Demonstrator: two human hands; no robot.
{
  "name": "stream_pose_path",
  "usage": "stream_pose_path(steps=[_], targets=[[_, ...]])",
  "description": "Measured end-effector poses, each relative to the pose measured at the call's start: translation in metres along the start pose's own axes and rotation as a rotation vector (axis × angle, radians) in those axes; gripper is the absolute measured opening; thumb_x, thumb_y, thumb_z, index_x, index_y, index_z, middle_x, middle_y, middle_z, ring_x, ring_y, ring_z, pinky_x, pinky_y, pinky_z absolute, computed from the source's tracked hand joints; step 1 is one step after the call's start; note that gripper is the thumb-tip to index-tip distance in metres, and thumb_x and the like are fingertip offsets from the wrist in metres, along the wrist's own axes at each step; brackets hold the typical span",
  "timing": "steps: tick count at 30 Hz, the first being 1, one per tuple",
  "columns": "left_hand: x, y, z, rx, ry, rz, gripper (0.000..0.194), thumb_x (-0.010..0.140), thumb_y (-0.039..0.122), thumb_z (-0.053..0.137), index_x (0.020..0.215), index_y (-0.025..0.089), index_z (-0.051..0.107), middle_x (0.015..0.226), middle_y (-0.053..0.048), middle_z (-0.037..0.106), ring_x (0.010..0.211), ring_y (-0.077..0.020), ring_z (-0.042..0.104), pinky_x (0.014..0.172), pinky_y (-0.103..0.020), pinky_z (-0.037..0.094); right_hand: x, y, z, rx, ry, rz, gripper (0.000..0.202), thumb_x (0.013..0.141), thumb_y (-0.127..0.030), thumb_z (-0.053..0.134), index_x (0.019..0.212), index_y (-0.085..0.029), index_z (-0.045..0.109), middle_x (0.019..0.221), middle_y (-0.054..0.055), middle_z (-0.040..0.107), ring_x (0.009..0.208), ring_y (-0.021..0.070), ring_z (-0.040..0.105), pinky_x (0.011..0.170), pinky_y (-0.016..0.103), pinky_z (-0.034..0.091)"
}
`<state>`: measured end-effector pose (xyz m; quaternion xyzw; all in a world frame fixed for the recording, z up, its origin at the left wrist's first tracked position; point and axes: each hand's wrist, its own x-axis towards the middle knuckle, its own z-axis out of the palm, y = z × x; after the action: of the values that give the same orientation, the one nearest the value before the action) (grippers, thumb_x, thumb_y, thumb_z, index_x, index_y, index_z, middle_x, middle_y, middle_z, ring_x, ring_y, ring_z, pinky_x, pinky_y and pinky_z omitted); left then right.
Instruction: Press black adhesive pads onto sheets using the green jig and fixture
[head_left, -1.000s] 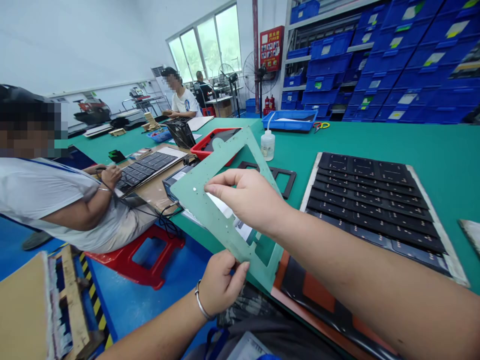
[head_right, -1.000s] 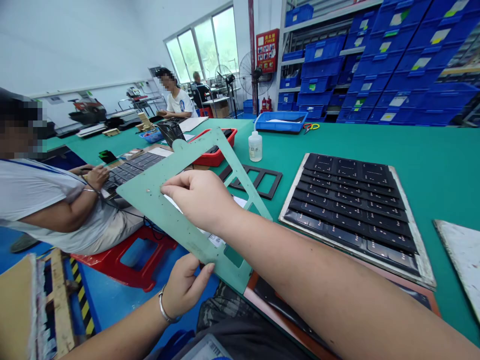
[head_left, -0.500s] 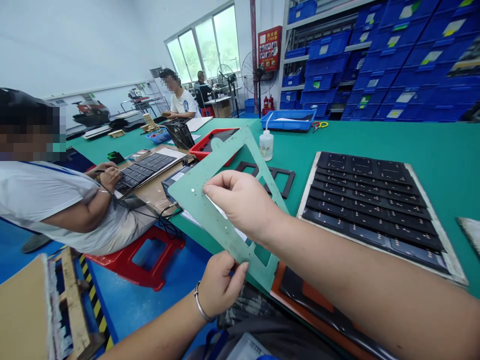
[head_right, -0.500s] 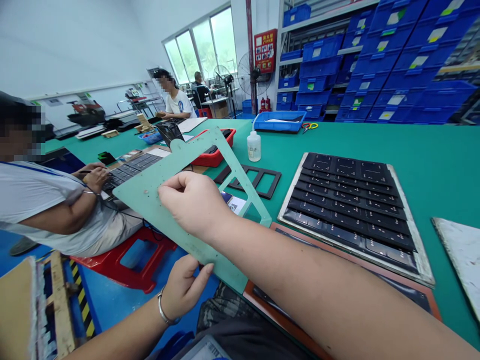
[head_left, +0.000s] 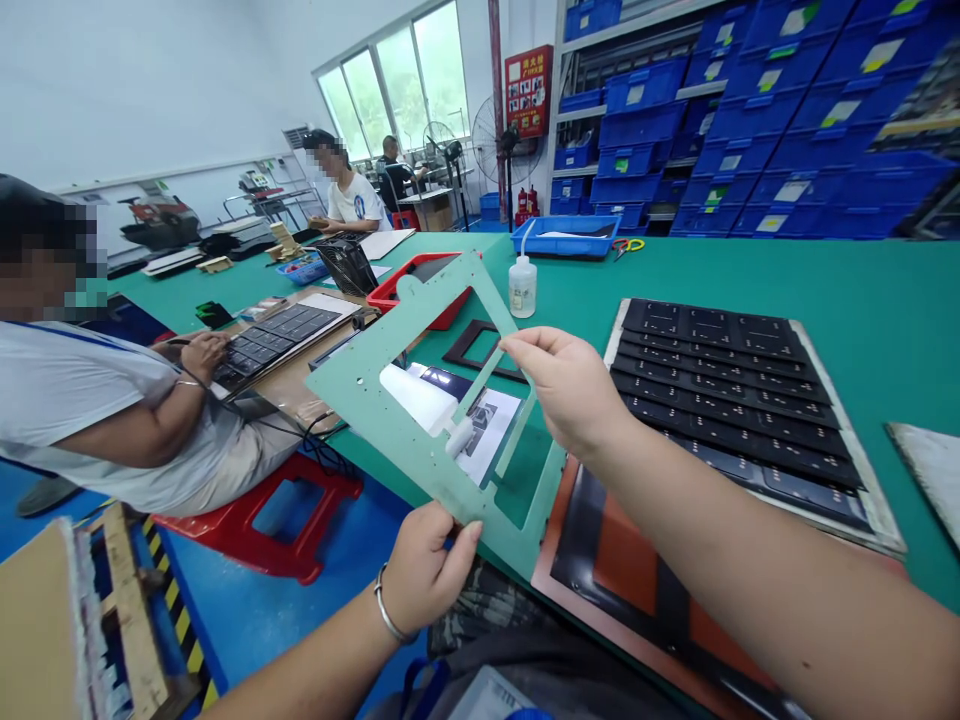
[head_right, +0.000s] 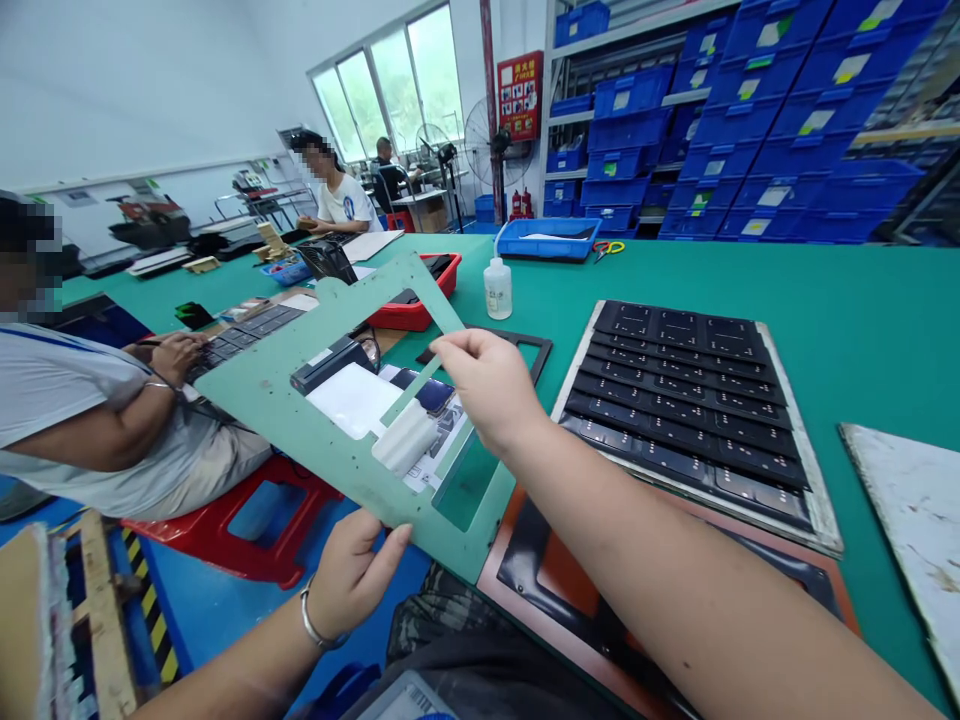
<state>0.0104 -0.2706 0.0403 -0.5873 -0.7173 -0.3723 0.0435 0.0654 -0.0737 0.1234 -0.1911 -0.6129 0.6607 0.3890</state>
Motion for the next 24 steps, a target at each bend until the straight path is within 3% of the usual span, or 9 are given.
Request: stream_pose_path(steps=[6, 16, 18, 24], targets=[[0.0, -0.004, -0.001, -0.028, -0.013, -0.034, 0.019, 0.087, 0.023, 0.044, 0.076, 0.017, 0.058, 0.064, -0.003, 0.061, 0.057, -0.0158, 0.056, 0.053, -0.025, 0.043, 0.003, 0.036, -0.03, -0.038, 0.085, 0.176, 0.022, 0.067, -0.04, 0.065, 0.073, -0.019, 0.062, 0.071, 0.0, 0.057, 0.071, 0.0146, 0.05, 0.069, 0.032, 0.04], [-0.003, -0.006, -0.002, -0.107, -0.016, -0.123, 0.021, 0.086, 0.026, 0.044, 0.073, 0.017, 0.057, 0.058, -0.001, 0.056, 0.052, -0.014, 0.052, 0.051, -0.025, 0.04, -0.008, 0.042, -0.031, -0.038, 0.07, 0.232, 0.021, 0.066, -0.04, 0.066, 0.07, -0.02, 0.064, 0.075, 0.001, 0.061, 0.077, 0.0161, 0.054, 0.073, 0.032, 0.039], [-0.005, -0.011, -0.001, -0.164, -0.032, -0.205, 0.022, 0.086, 0.03, 0.045, 0.075, 0.017, 0.058, 0.06, -0.002, 0.057, 0.054, -0.0148, 0.053, 0.053, -0.025, 0.041, -0.012, 0.041, -0.033, -0.077, 0.046, 0.24, 0.021, 0.067, -0.04, 0.065, 0.072, -0.02, 0.065, 0.077, 0.001, 0.063, 0.078, 0.0165, 0.054, 0.073, 0.032, 0.04], [-0.015, -0.04, 0.0, -0.445, -0.135, -0.719, 0.038, 0.08, 0.051, 0.049, 0.065, 0.017, 0.055, 0.058, -0.002, 0.058, 0.05, -0.0126, 0.05, 0.051, -0.024, 0.04, -0.056, 0.038, -0.05, -0.408, -0.227, 0.1, 0.015, 0.077, -0.033, 0.057, 0.073, -0.02, 0.065, 0.082, 0.002, 0.063, 0.08, 0.0179, 0.056, 0.076, 0.033, 0.04]])
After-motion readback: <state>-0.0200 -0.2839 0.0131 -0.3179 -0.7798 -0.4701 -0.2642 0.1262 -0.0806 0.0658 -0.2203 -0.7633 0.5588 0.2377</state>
